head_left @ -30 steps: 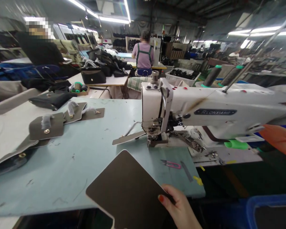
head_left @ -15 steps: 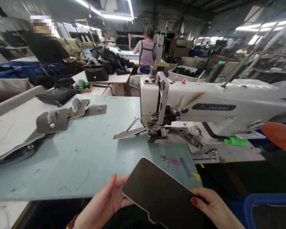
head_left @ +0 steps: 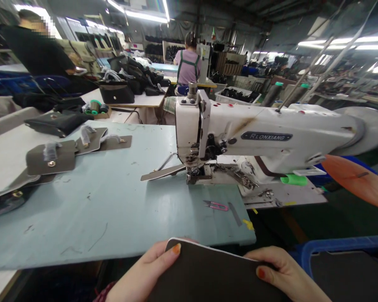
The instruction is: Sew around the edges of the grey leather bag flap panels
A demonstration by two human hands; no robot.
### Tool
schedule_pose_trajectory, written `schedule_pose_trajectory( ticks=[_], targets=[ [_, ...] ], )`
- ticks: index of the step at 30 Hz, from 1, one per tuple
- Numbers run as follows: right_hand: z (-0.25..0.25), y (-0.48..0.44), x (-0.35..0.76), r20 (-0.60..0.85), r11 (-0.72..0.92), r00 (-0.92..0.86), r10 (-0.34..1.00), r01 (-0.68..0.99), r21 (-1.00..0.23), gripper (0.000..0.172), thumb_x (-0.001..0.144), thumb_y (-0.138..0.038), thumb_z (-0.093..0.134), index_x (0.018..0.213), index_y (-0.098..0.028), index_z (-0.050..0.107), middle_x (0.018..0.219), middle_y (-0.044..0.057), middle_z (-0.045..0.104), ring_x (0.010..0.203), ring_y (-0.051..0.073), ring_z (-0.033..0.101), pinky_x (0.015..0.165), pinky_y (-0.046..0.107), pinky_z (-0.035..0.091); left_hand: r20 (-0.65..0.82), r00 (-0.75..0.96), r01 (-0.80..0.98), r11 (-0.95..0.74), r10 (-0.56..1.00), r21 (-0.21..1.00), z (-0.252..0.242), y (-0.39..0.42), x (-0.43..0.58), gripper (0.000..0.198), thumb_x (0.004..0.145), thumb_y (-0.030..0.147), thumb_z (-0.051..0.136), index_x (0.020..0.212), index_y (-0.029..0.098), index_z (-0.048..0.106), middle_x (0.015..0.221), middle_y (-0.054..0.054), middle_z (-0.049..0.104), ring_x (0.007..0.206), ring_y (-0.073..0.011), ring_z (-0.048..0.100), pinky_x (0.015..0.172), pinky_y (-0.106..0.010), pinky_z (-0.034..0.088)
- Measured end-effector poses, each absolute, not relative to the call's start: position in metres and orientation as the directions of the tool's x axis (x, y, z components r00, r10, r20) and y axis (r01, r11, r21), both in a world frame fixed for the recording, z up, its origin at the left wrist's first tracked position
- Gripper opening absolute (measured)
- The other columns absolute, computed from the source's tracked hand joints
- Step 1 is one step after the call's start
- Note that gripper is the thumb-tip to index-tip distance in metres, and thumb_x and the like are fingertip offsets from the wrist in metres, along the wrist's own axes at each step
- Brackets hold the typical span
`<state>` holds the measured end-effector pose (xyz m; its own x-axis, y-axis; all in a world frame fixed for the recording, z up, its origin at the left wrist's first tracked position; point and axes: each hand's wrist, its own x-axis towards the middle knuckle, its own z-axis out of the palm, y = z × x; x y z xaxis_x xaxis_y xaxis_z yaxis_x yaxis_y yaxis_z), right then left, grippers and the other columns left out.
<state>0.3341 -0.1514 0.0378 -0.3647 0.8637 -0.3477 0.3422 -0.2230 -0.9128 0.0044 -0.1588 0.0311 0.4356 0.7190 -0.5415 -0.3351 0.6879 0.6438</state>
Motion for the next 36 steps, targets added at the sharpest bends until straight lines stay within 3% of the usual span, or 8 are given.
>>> schedule_pose_trajectory(
  ticks=[7,10,14,18,22,26,31,36],
  targets=[
    [0.023,-0.140,0.326,-0.313,-0.263,-0.148,0.938,0.281,-0.923,0.030,0.073,-0.048,0.074,0.076,-0.019,0.067,0.060,0.000,0.060,0.053,0.015,0.054,0.049,0.022,0.038,-0.545,0.345,-0.369,0.645,0.764,0.670,0.047,-0.164,0.016,0.044,0.081,0.051,0.067,0.111,0.019,0.072,0.098,-0.009,0.077,0.084,-0.0225,0.071,0.068,-0.026,0.054],
    [0.013,-0.134,0.315,-0.190,-0.176,0.001,0.982,0.380,-0.908,0.030,0.074,-0.045,0.074,0.090,-0.020,0.069,0.087,0.006,0.069,0.079,0.024,0.064,0.069,0.031,0.050,-0.490,0.260,-0.245,0.548,0.832,0.800,0.050,-0.166,0.015,0.049,0.081,0.058,0.062,0.115,0.024,0.072,0.114,-0.008,0.073,0.102,-0.0284,0.067,0.086,-0.035,0.055],
    [0.006,-0.145,0.278,0.094,-0.009,0.193,0.977,0.475,-0.880,0.031,0.083,-0.040,0.065,0.108,-0.022,0.067,0.127,0.012,0.060,0.118,0.032,0.054,0.098,0.044,0.045,-0.352,0.134,-0.041,0.360,0.926,0.932,0.054,-0.173,0.017,0.044,0.085,0.055,0.057,0.120,0.031,0.069,0.135,0.000,0.061,0.132,-0.0289,0.047,0.117,-0.040,0.029],
    [0.007,-0.178,0.222,0.074,0.101,-0.112,0.991,0.263,-0.959,0.049,0.088,-0.047,0.059,0.132,-0.025,0.057,0.144,0.011,0.049,0.131,0.035,0.046,0.100,0.045,0.047,-0.235,0.133,-0.099,0.249,0.963,0.964,0.062,-0.179,0.028,0.044,0.088,0.046,0.058,0.130,0.033,0.061,0.145,0.002,0.051,0.142,-0.0260,0.035,0.121,-0.040,0.017],
    [0.014,-0.203,0.184,0.045,0.073,-0.210,0.977,0.124,-0.990,0.085,0.077,-0.069,0.061,0.148,-0.027,0.040,0.157,0.002,0.031,0.142,0.037,0.028,0.116,0.050,0.027,-0.243,0.210,-0.233,0.290,0.947,0.928,0.052,-0.173,0.042,0.052,0.088,0.047,0.057,0.137,0.029,0.054,0.152,0.002,0.041,0.146,-0.0259,0.025,0.120,-0.041,0.022],
    [0.025,-0.206,0.185,-0.062,-0.043,-0.164,0.985,0.119,-0.992,0.078,0.082,-0.065,0.056,0.148,-0.028,0.039,0.155,0.003,0.035,0.142,0.035,0.030,0.115,0.049,0.028,-0.319,0.244,-0.266,0.380,0.916,0.886,0.015,-0.159,0.061,0.051,0.088,0.049,0.053,0.136,0.030,0.055,0.152,0.005,0.040,0.147,-0.0239,0.019,0.122,-0.039,0.018],
    [0.034,-0.198,0.204,-0.138,-0.157,-0.193,0.971,-0.085,-0.984,0.100,0.066,-0.080,0.062,0.147,-0.024,0.042,0.142,0.011,0.052,0.139,0.038,0.036,0.110,0.049,0.035,-0.371,0.211,-0.227,0.415,0.904,0.881,-0.021,-0.147,0.081,0.052,0.088,0.050,0.052,0.135,0.028,0.056,0.153,0.002,0.038,0.147,-0.0277,0.016,0.122,-0.044,0.015],
    [0.032,-0.192,0.212,-0.058,-0.060,-0.260,0.964,0.002,-0.998,0.085,0.077,-0.078,0.051,0.145,-0.028,0.045,0.148,0.009,0.046,0.135,0.034,0.043,0.109,0.044,0.039,-0.072,0.240,-0.116,0.103,0.968,0.988,-0.017,-0.153,0.068,0.050,0.095,0.043,0.044,0.144,0.033,0.042,0.151,0.003,0.041,0.144,-0.0229,0.026,0.118,-0.040,0.031]
  ],
)
